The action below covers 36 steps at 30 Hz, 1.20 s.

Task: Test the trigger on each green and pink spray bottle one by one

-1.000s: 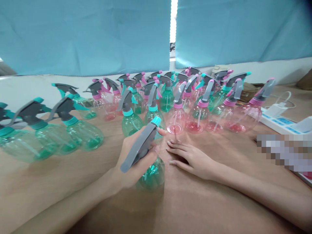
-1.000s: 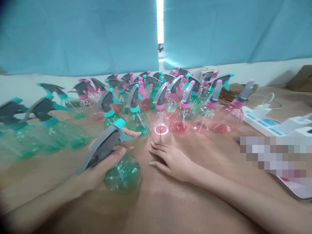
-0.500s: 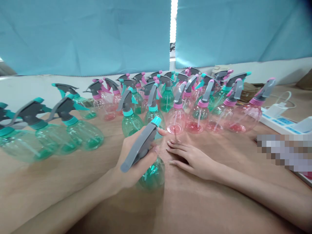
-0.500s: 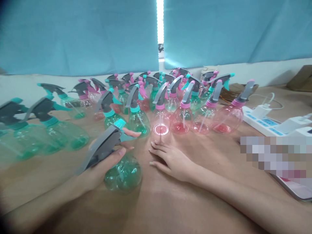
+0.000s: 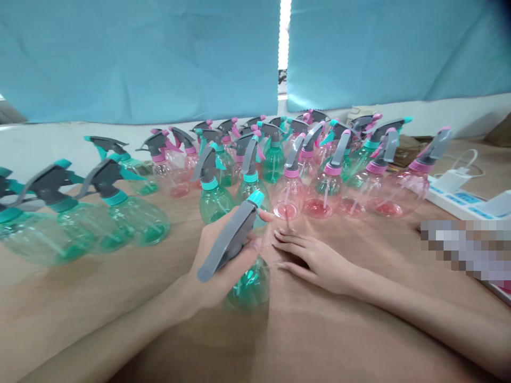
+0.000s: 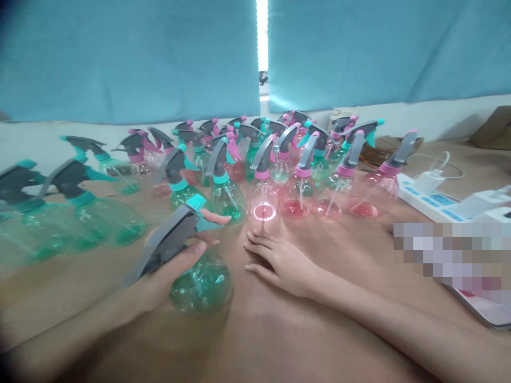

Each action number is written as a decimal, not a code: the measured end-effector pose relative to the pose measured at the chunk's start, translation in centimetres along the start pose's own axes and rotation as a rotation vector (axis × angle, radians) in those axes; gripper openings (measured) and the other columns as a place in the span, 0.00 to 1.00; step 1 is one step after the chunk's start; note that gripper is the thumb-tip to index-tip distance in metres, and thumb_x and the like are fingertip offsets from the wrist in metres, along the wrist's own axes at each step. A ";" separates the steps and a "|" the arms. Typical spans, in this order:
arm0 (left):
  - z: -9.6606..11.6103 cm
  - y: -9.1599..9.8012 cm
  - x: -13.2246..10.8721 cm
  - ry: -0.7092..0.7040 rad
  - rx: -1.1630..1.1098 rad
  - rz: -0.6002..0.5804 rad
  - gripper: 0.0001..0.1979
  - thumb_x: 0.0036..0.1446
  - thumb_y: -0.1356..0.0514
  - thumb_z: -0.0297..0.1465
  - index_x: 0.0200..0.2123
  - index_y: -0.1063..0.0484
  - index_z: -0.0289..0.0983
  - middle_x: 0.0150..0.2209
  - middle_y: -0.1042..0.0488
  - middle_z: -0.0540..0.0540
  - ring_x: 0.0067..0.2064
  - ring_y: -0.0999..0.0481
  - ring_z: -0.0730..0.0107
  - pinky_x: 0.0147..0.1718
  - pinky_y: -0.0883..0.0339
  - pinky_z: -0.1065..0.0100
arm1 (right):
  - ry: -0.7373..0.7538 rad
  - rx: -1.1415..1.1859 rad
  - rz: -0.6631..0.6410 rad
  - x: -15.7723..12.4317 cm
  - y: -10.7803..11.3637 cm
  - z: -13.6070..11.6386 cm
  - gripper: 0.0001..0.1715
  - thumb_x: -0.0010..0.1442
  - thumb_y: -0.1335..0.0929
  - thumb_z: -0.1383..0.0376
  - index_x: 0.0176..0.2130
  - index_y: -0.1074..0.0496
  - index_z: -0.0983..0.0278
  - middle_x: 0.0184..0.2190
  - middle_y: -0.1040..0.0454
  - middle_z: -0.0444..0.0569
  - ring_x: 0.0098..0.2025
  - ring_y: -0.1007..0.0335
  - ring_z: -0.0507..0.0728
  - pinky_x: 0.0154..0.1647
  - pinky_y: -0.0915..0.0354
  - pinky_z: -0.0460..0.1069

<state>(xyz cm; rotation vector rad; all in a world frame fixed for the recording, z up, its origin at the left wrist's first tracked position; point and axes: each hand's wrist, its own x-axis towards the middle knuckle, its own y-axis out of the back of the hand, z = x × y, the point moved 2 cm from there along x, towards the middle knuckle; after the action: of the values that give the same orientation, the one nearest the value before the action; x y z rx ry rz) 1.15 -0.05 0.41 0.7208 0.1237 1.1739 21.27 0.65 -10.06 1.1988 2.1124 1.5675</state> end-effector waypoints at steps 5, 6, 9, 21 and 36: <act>0.0 0.0 0.0 0.004 -0.007 -0.020 0.16 0.57 0.46 0.34 0.49 0.32 0.42 0.21 0.32 0.54 0.22 0.29 0.69 0.22 0.34 0.70 | -0.003 -0.003 0.002 0.0 0.0 0.0 0.29 0.67 0.40 0.52 0.59 0.34 0.66 0.61 0.36 0.55 0.64 0.42 0.61 0.63 0.42 0.60; -0.1 0.0 0.0 0.006 -0.008 -0.023 0.16 0.57 0.46 0.34 0.49 0.32 0.42 0.21 0.32 0.54 0.22 0.29 0.69 0.22 0.34 0.70 | -0.003 -0.002 0.002 0.0 0.0 0.0 0.29 0.67 0.40 0.52 0.59 0.34 0.66 0.61 0.36 0.55 0.64 0.43 0.61 0.63 0.42 0.60; -0.1 0.0 0.0 -0.002 -0.025 -0.004 0.13 0.56 0.45 0.34 0.46 0.32 0.42 0.22 0.33 0.54 0.21 0.30 0.70 0.20 0.37 0.71 | 0.002 0.004 0.004 0.0 -0.1 0.1 0.28 0.67 0.40 0.52 0.59 0.34 0.66 0.61 0.36 0.55 0.64 0.43 0.62 0.63 0.42 0.60; 0.9 0.7 -0.1 0.042 -0.093 -0.096 0.12 0.47 0.46 0.29 0.37 0.33 0.41 0.18 0.43 0.57 0.18 0.44 0.73 0.21 0.43 0.68 | 0.004 0.042 0.010 0.0 0.1 0.0 0.28 0.67 0.39 0.53 0.61 0.36 0.63 0.61 0.35 0.55 0.64 0.42 0.62 0.63 0.43 0.62; 0.8 0.6 -0.1 0.049 -0.060 -0.071 0.03 0.49 0.46 0.29 0.31 0.35 0.39 0.20 0.39 0.55 0.21 0.41 0.74 0.22 0.44 0.69 | 0.004 0.015 0.014 0.0 0.0 0.0 0.29 0.67 0.40 0.53 0.60 0.36 0.66 0.61 0.35 0.56 0.64 0.43 0.62 0.63 0.42 0.60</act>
<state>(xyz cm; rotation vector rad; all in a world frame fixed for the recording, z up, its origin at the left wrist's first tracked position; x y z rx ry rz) 1.02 -0.36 1.37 0.6305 0.1528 1.1232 21.30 0.65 -10.07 1.2183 2.1259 1.5638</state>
